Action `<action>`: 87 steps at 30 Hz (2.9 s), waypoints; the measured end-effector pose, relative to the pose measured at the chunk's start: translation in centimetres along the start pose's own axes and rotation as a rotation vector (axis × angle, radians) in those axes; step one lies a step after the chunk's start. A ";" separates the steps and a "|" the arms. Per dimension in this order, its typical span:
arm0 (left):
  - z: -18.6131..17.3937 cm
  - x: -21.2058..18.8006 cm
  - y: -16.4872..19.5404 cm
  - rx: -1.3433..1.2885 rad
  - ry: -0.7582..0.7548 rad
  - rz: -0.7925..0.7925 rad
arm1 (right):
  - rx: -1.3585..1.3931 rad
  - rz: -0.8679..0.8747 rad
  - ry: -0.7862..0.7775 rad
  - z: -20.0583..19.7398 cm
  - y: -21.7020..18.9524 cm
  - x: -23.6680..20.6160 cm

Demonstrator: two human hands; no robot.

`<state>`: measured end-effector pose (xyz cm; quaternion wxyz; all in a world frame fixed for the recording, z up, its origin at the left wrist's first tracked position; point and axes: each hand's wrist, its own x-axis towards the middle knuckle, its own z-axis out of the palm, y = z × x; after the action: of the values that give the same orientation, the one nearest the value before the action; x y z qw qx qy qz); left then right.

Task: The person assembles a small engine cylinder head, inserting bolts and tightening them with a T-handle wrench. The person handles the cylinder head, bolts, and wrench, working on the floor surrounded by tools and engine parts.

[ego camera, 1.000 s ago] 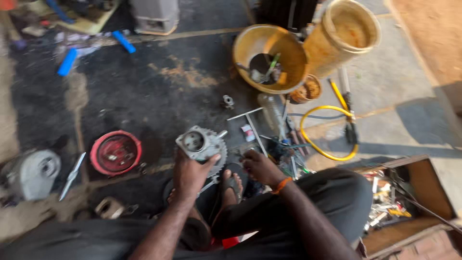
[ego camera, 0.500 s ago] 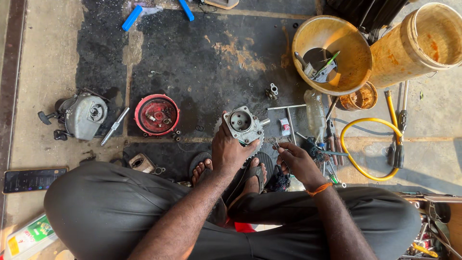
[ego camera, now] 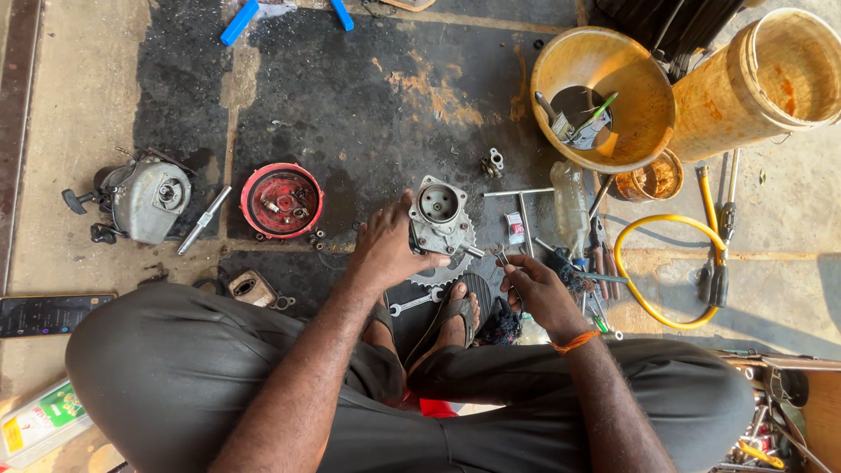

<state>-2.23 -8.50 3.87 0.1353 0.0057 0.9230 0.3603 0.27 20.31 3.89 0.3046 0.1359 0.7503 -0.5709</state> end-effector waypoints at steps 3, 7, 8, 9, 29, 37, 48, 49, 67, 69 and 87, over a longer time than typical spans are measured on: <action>2.2 -0.4 1.4 0.091 0.079 -0.029 | -0.006 -0.001 -0.002 -0.2 0.0 0.3; 4.3 0.0 1.2 0.121 0.213 -0.005 | -0.008 -0.062 -0.061 -0.5 -0.4 1.5; 4.5 0.4 0.8 0.148 0.213 0.027 | -0.019 -0.071 -0.060 -0.6 -0.5 1.9; 4.5 0.8 0.4 0.176 0.214 0.058 | -0.030 -0.081 -0.061 -0.7 -0.7 2.2; -0.4 4.4 4.2 0.330 -0.001 0.148 | 0.695 -0.242 0.224 -0.6 -8.7 -6.0; -0.8 3.6 3.4 0.432 -0.047 0.331 | -0.474 -0.936 -0.644 3.9 -9.1 -20.4; 3.5 0.3 2.5 0.162 0.177 -0.129 | -0.248 -0.091 -0.047 -1.7 -4.7 0.5; 3.3 0.7 1.8 0.152 0.158 -0.066 | -0.227 -0.051 -0.058 -1.9 -3.6 1.2; 1.9 1.6 -0.3 0.045 0.048 0.002 | -0.554 -0.241 -0.136 -1.7 -3.9 7.2; 1.8 2.2 -0.6 0.047 0.025 0.016 | -0.674 -0.207 -0.140 -1.6 -5.5 7.6; 0.9 4.2 -1.4 0.073 -0.134 0.018 | -0.183 0.091 -0.431 1.2 -7.6 3.9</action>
<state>-5.96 -8.53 1.27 0.1934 0.0431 0.9242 0.3264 -6.61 16.30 7.13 0.4942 0.0162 0.7097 -0.5018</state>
